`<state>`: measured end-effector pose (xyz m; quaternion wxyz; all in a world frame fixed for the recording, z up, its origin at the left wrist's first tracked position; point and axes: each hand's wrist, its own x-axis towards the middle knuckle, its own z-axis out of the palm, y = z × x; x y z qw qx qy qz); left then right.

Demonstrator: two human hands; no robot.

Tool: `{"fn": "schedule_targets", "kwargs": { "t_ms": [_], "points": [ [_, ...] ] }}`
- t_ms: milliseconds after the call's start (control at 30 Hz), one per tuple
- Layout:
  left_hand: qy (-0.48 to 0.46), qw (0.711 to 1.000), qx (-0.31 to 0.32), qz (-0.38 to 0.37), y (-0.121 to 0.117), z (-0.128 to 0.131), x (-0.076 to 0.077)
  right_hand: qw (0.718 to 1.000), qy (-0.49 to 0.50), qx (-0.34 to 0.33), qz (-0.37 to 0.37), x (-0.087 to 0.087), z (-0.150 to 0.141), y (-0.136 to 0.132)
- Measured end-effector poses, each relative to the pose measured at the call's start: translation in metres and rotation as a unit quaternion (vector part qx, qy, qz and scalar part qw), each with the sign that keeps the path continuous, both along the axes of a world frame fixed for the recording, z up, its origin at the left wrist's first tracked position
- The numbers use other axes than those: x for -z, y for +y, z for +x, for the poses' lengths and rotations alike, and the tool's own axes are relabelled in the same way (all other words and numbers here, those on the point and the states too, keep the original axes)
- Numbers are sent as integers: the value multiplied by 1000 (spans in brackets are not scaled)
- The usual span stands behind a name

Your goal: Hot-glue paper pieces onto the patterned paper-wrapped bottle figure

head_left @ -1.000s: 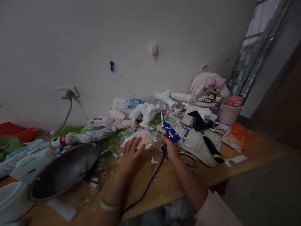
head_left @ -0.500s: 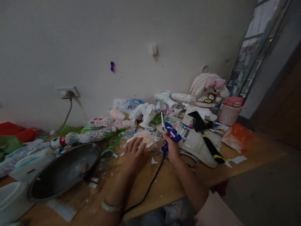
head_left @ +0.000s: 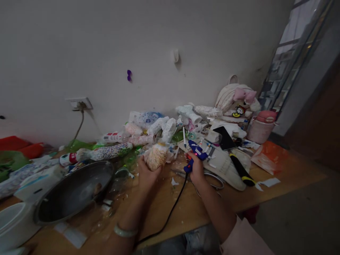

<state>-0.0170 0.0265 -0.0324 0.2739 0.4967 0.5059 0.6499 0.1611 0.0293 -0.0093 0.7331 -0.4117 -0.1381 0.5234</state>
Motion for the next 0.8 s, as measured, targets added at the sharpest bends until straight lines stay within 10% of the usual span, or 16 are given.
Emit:
{"fn": "schedule_targets", "kwargs": {
  "t_ms": [267, 800],
  "points": [
    [-200, 976, 44, -69, -5, 14, -11, 999, 0, -49, -4, -2, -2, -3],
    [-406, 807, 349, -251, -16, -2, -20, 999, -33, -6, 37, -1, -3, -1]
  ]
}}
